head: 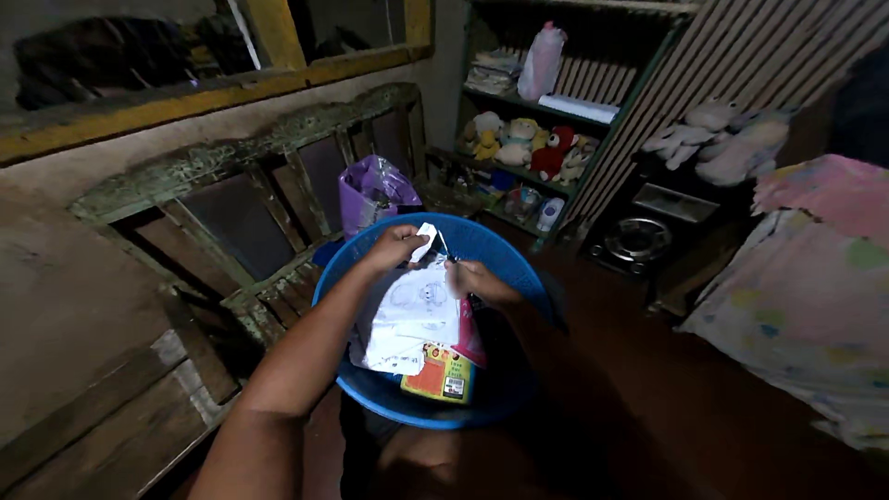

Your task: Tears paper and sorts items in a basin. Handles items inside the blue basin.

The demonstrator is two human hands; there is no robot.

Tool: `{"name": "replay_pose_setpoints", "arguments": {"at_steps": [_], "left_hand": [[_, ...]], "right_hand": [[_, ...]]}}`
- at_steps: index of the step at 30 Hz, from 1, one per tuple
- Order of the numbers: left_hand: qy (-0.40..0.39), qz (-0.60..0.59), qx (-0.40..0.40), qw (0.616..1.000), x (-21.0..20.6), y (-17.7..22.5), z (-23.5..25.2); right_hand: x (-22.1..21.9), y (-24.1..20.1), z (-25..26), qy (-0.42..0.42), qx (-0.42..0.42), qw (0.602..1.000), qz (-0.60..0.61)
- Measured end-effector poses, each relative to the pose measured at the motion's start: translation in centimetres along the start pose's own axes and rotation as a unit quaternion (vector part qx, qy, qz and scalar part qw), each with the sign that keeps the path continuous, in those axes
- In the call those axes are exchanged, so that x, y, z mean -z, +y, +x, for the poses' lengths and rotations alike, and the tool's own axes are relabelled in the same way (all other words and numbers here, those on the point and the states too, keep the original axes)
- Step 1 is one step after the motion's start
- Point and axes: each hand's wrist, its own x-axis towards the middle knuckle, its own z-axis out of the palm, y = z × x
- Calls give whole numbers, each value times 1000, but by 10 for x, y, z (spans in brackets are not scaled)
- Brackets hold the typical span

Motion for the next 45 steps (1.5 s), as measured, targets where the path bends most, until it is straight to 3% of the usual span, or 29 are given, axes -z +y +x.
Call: {"name": "replay_pose_setpoints", "arguments": {"at_steps": [8, 13, 22, 35, 45], "left_hand": [[30, 38, -54, 997, 3, -6, 6], [31, 47, -44, 997, 1, -4, 6], [-35, -8, -39, 999, -7, -8, 4], [-28, -13, -32, 999, -11, 9, -12], [-59, -2, -53, 997, -11, -6, -5]], "right_hand": [[0, 2, 3, -9, 6, 1000, -11], [0, 1, 2, -19, 16, 1000, -14], [-1, 2, 2, -13, 17, 1000, -14], [-5, -1, 0, 11, 34, 999, -18], [-4, 2, 0, 7, 61, 998, -11]]}}
